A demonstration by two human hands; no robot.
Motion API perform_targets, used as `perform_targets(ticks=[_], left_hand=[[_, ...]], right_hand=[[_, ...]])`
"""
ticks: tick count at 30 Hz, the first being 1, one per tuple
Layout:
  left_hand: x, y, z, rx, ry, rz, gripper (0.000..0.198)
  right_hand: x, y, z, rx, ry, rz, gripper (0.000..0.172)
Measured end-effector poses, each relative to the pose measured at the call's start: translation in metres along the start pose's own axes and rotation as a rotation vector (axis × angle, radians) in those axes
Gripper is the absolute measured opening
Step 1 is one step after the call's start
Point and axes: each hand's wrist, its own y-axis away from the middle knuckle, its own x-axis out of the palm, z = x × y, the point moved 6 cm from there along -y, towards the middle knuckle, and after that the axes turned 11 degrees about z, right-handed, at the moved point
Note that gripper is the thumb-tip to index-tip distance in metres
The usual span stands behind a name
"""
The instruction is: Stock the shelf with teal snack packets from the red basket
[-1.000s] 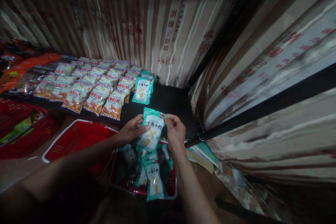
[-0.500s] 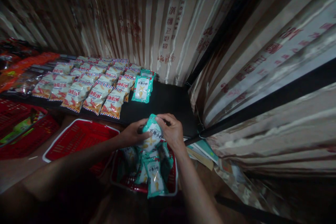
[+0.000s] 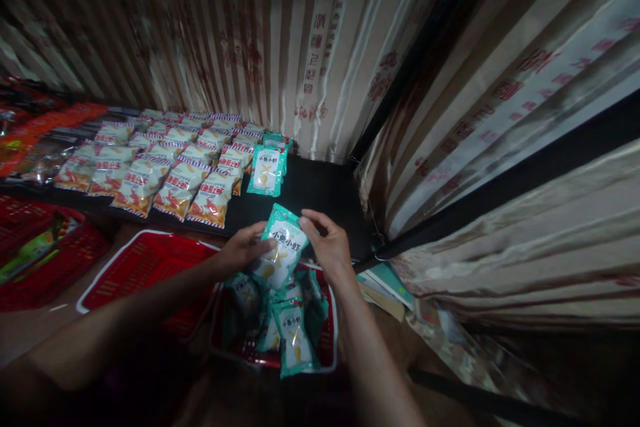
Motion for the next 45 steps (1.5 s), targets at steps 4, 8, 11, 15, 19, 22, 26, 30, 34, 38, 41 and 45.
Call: perform_targets(ticks=[4,8,11,15,19,22,26,30,34,38,41,45], left_hand=[[-0.007,-0.001,-0.004,0.012,0.107,-0.033,0.054],[-0.004,-0.001,-0.003,0.006,0.13,-0.016,0.054],[0.002,0.0,-0.002,0.007,0.156,0.034,0.054],[0.0,-0.001,-0.004,0.016,0.165,0.002,0.054],[-0.016,-0.006,-0.007,0.049,0.227,-0.163,0.054],[-0.026,-0.011,-0.012,0.103,0.317,-0.256,0.053],[-0.034,-0.011,-0.023,0.155,0.358,-0.387,0.044],[-0.037,-0.007,-0.031,0.175,0.38,-0.485,0.033],[-0.038,-0.006,-0.032,0.17,0.365,-0.493,0.027],[-0.039,-0.007,-0.031,0.184,0.338,-0.489,0.033],[-0.038,-0.006,-0.032,0.188,0.316,-0.48,0.035],[-0.034,-0.003,-0.037,0.188,0.278,-0.457,0.034]], right_hand=[[-0.006,-0.002,-0.003,0.052,-0.045,0.047,0.04],[-0.01,-0.005,-0.009,0.046,-0.067,-0.022,0.034],[-0.013,-0.005,-0.013,0.005,-0.057,-0.147,0.032],[-0.007,-0.003,-0.012,-0.006,-0.107,-0.154,0.038],[0.009,0.003,-0.015,0.12,-0.35,0.025,0.056],[0.025,0.01,-0.019,0.233,-0.402,0.189,0.057],[0.042,0.015,-0.028,0.273,-0.435,0.291,0.052],[0.051,0.016,-0.034,0.277,-0.474,0.253,0.043],[0.054,0.017,-0.032,0.258,-0.518,0.197,0.04],[0.055,0.018,-0.03,0.245,-0.533,0.153,0.039],[0.055,0.019,-0.03,0.245,-0.513,0.135,0.04],[0.056,0.021,-0.03,0.226,-0.483,0.14,0.041]])
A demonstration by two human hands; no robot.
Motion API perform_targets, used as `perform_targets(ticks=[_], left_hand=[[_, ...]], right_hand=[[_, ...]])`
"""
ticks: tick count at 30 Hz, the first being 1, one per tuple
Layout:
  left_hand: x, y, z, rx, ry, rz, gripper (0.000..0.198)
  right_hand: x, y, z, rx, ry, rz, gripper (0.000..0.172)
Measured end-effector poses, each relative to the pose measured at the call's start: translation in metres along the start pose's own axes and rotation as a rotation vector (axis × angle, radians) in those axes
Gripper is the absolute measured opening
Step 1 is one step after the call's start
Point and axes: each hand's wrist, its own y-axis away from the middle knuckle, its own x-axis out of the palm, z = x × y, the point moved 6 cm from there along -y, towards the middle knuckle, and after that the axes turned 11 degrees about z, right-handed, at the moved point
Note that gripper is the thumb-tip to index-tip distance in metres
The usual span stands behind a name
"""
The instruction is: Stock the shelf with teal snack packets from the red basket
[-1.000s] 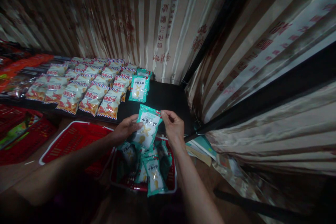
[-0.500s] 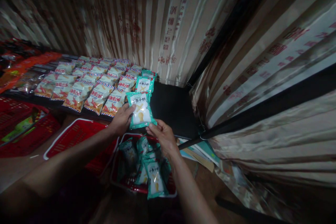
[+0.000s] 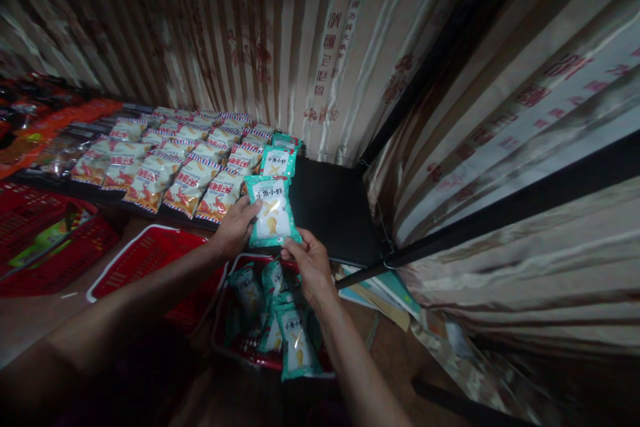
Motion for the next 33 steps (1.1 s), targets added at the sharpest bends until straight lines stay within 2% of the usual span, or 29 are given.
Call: perform_targets(ticks=[4,7,10,14,18,20,23,30,33], left_hand=[[0.001,0.001,-0.004,-0.004,-0.02,0.021,0.034],[-0.001,-0.001,0.0,-0.001,0.01,0.033,0.038],[0.001,-0.002,0.01,-0.004,0.033,0.094,0.046],[0.007,0.001,0.019,-0.016,-0.006,0.183,0.055],[0.011,0.005,0.025,-0.064,-0.055,0.224,0.062],[0.011,0.006,0.028,-0.089,-0.078,0.216,0.064],[0.01,0.005,0.032,-0.108,-0.086,0.187,0.056],[0.009,0.006,0.032,-0.104,-0.093,0.157,0.049],[0.011,0.008,0.032,-0.109,-0.076,0.162,0.05]], right_hand=[[0.002,0.002,0.0,-0.008,0.026,0.025,0.041],[0.002,0.003,0.005,-0.049,0.048,0.017,0.042],[0.004,0.003,0.011,-0.12,0.048,0.008,0.048],[0.012,0.001,0.012,-0.156,0.008,0.067,0.054],[0.004,-0.002,0.01,-0.16,-0.057,-0.015,0.055],[-0.001,-0.003,0.011,-0.175,-0.081,-0.062,0.054],[-0.006,-0.004,0.013,-0.179,-0.104,-0.092,0.052],[-0.002,-0.004,0.014,-0.086,-0.142,-0.007,0.041],[-0.004,-0.005,0.014,-0.094,-0.132,-0.036,0.039]])
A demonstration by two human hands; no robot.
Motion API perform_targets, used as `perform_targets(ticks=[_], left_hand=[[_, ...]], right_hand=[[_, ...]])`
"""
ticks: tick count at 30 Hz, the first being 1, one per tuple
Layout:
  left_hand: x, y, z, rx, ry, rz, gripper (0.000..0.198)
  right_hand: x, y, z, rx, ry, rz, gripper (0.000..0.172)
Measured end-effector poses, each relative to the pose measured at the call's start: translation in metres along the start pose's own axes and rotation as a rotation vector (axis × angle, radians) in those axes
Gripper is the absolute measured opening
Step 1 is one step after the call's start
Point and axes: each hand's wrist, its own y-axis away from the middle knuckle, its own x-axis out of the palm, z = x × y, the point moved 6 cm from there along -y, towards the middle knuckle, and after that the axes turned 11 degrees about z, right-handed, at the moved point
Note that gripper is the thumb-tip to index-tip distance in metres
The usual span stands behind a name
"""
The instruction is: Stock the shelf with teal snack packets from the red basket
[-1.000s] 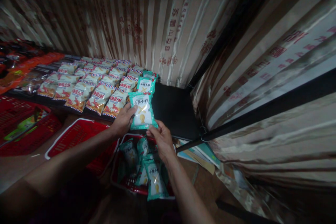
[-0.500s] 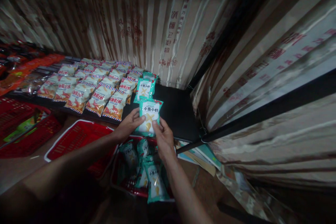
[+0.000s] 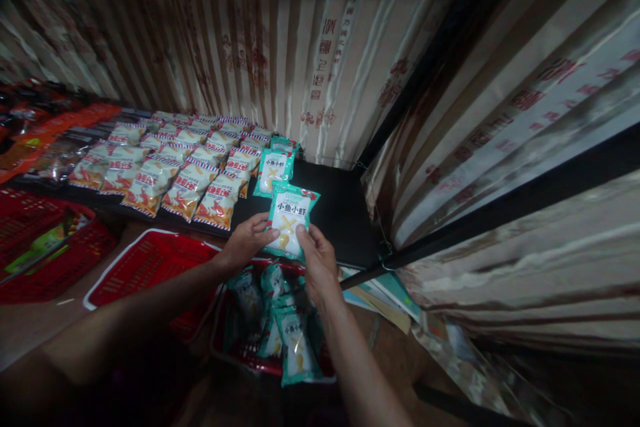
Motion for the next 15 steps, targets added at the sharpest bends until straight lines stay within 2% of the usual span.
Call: perform_targets(ticks=[10,15], left_hand=[[-0.0005,0.0004,-0.0015,0.045,-0.029,0.001,0.044],[0.0054,0.0024,-0.0034,0.043,-0.006,0.042,0.043]], right_hand=[[0.0057,0.0015,0.0035,-0.001,-0.026,-0.021,0.04],[0.0046,0.0014,0.0037,-0.008,-0.028,-0.022,0.04]])
